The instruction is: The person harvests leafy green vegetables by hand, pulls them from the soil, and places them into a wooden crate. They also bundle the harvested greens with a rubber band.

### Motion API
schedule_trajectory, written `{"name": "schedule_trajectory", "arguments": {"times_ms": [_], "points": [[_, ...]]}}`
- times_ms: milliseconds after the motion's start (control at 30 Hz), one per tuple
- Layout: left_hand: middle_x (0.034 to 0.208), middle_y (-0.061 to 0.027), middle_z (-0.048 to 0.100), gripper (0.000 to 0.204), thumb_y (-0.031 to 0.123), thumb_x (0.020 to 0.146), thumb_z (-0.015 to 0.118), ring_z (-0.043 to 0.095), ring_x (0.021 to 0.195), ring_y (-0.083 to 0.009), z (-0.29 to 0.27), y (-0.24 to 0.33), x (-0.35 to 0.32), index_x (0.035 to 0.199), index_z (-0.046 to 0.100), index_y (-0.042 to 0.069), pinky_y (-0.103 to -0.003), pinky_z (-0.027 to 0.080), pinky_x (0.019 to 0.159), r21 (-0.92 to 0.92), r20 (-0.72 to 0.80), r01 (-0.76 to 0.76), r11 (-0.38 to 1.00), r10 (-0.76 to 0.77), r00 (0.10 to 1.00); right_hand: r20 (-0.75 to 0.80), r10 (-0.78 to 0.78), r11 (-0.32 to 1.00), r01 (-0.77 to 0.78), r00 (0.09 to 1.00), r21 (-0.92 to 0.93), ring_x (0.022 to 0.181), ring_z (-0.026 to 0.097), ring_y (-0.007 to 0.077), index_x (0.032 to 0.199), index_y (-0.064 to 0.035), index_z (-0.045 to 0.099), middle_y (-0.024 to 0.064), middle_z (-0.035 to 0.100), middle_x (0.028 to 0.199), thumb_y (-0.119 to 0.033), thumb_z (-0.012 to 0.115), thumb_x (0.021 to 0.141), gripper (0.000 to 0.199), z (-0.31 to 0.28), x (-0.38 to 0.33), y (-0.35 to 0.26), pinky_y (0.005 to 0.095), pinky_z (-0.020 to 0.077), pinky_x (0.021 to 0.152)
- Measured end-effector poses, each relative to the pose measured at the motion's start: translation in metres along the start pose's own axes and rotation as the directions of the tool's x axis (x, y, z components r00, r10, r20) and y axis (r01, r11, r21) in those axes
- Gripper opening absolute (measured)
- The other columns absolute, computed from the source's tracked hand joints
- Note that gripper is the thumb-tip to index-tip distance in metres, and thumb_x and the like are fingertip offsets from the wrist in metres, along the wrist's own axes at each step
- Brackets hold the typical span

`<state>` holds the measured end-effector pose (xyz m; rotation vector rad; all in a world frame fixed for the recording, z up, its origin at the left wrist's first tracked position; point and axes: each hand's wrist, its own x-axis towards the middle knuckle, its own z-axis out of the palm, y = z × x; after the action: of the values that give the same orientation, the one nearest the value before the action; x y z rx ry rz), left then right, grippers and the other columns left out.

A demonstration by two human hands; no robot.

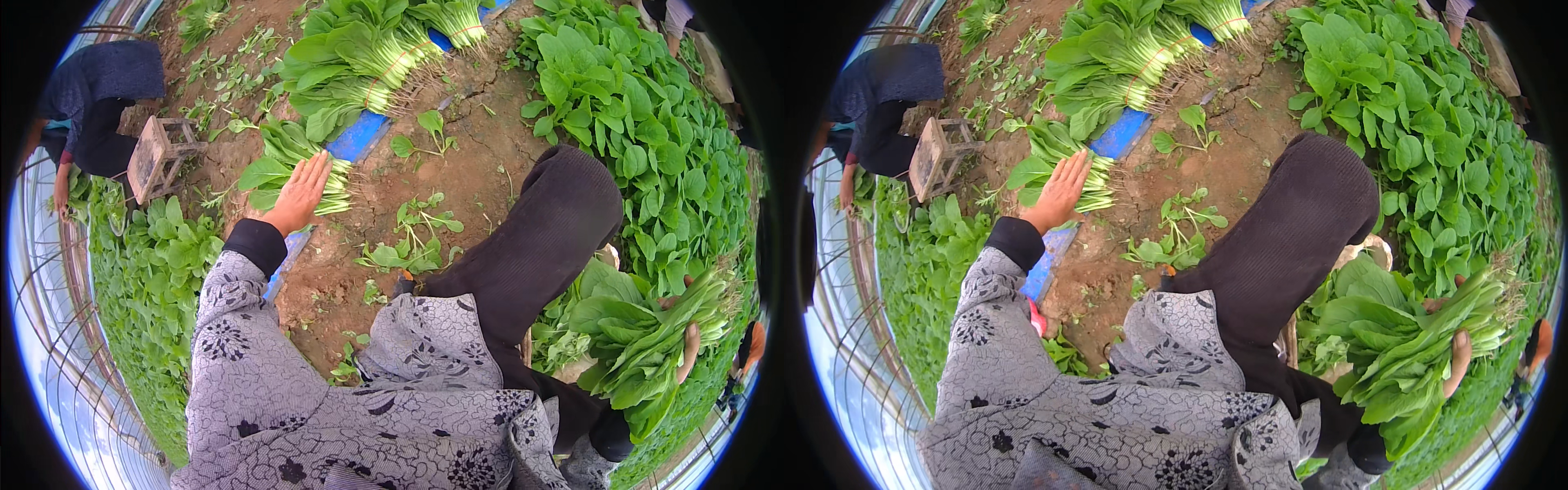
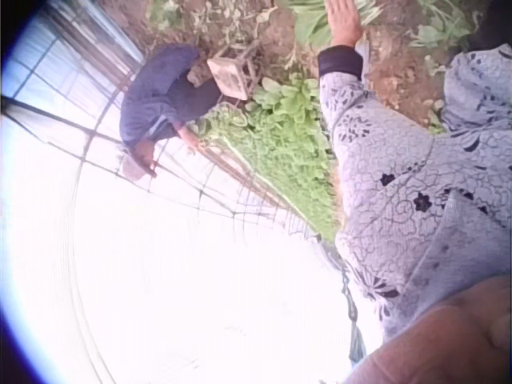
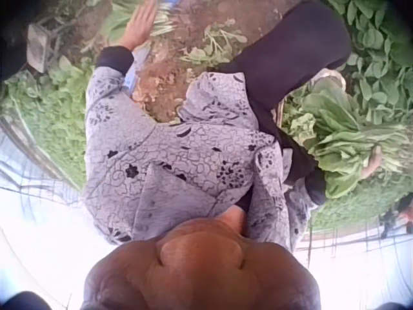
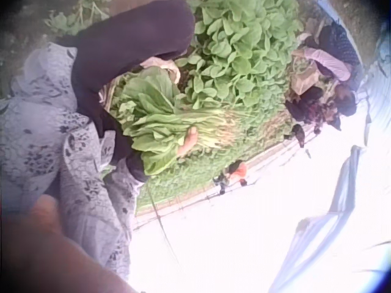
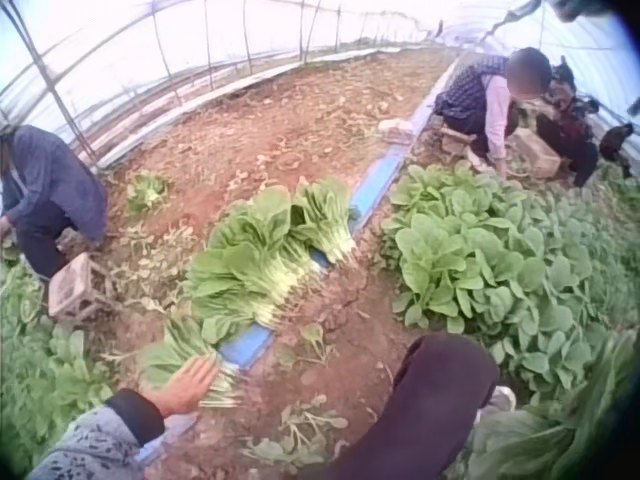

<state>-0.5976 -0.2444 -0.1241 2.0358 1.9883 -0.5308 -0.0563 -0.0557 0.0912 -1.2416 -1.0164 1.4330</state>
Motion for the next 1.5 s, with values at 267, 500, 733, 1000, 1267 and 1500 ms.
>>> {"name": "schedule_trajectory", "arguments": {"times_ms": [267,500,733,1000,1267,1500], "points": [[0.159,-0.02,0.015,0.127,0.04,0.058,0.088,0.017,0.147,-0.0329,0.076,0.0,0.025,0.153,0.013,0.003,-0.047,0.015,0.119,0.093,-0.033,0.009,0.996,-0.006,0.999,0.039,-0.066,0.997,0.068,0.997,-0.047,0.1,0.054,0.0221,0.145,0.0034,0.028,0.0116,0.055,0.1,-0.029,0.051,0.091,0.067,0.015,-0.01,-0.013,0.0343,0.0472,0.09],[0.145,-0.0158,0.039,0.117,0.023,0.055,0.088,0.035,0.137,-0.0317,0.079,-0.016,0.053,0.149,0.022,0.001,-0.045,0.025,0.115,-0.02,-0.054,0.074,0.997,-0.075,0.996,-0.03,-0.083,0.996,0.084,0.996,0.021,0.095,0.056,0.0231,0.147,0.0054,0.022,0.0126,0.057,0.1,-0.03,0.057,0.087,0.078,0.035,-0.015,-0.015,0.0358,0.0478,0.089],[0.132,-0.0183,0.048,0.09,0.01,0.054,0.083,0.046,0.125,-0.033,0.065,-0.039,0.079,0.133,0.041,-0.003,-0.044,0.031,0.11,-0.012,-0.181,-0.17,0.985,0.165,0.969,-0.007,-0.129,0.992,0.129,0.992,-0.011,0.098,0.055,0.0239,0.146,0.0056,0.022,0.013,0.056,0.1,-0.031,0.057,0.088,0.077,0.04,-0.022,-0.02,0.0362,0.0462,0.092],[0.099,-0.0147,0.06,0.073,0.014,0.062,0.077,0.06,0.097,-0.0321,0.106,-0.02,0.067,0.126,0.045,0.0,-0.042,0.045,0.085,-0.085,-0.148,0.146,0.986,-0.157,0.977,-0.05,-0.122,0.992,0.123,0.991,0.017,0.099,0.056,0.0254,0.146,0.0053,0.023,0.0134,0.056,0.1,-0.035,0.058,0.087,0.08,0.019,-0.02,-0.024,0.0393,0.0471,0.093],[0.105,-0.0208,0.066,0.07,0.02,0.062,0.079,0.065,0.096,-0.0341,0.07,-0.02,0.048,0.121,0.046,-0.002,-0.042,0.05,0.086,-0.715,0.059,0.454,0.532,-0.6,0.798,-0.079,-0.185,0.98,0.189,0.98,0.053,0.098,0.057,0.0253,0.144,0.0056,0.03,0.0155,0.056,0.103,-0.034,0.054,0.087,0.073,0.006,-0.023,-0.013,0.037,0.0496,0.089],[0.105,-0.0075,0.066,0.056,0.0,0.066,0.077,0.063,0.093,-0.0154,-0.198,0.071,0.045,0.117,0.053,0.001,-0.031,0.051,0.084,-0.921,-0.384,-0.374,0.11,-0.425,0.82,-0.098,-0.201,0.85,0.124,0.975,-0.513,0.09,0.063,0.0187,0.115,0.0032,0.062,0.0099,0.067,0.102,-0.011,0.074,0.073,0.046,0.01,-0.01,-0.049,0.0328,0.0501,0.083]]}}
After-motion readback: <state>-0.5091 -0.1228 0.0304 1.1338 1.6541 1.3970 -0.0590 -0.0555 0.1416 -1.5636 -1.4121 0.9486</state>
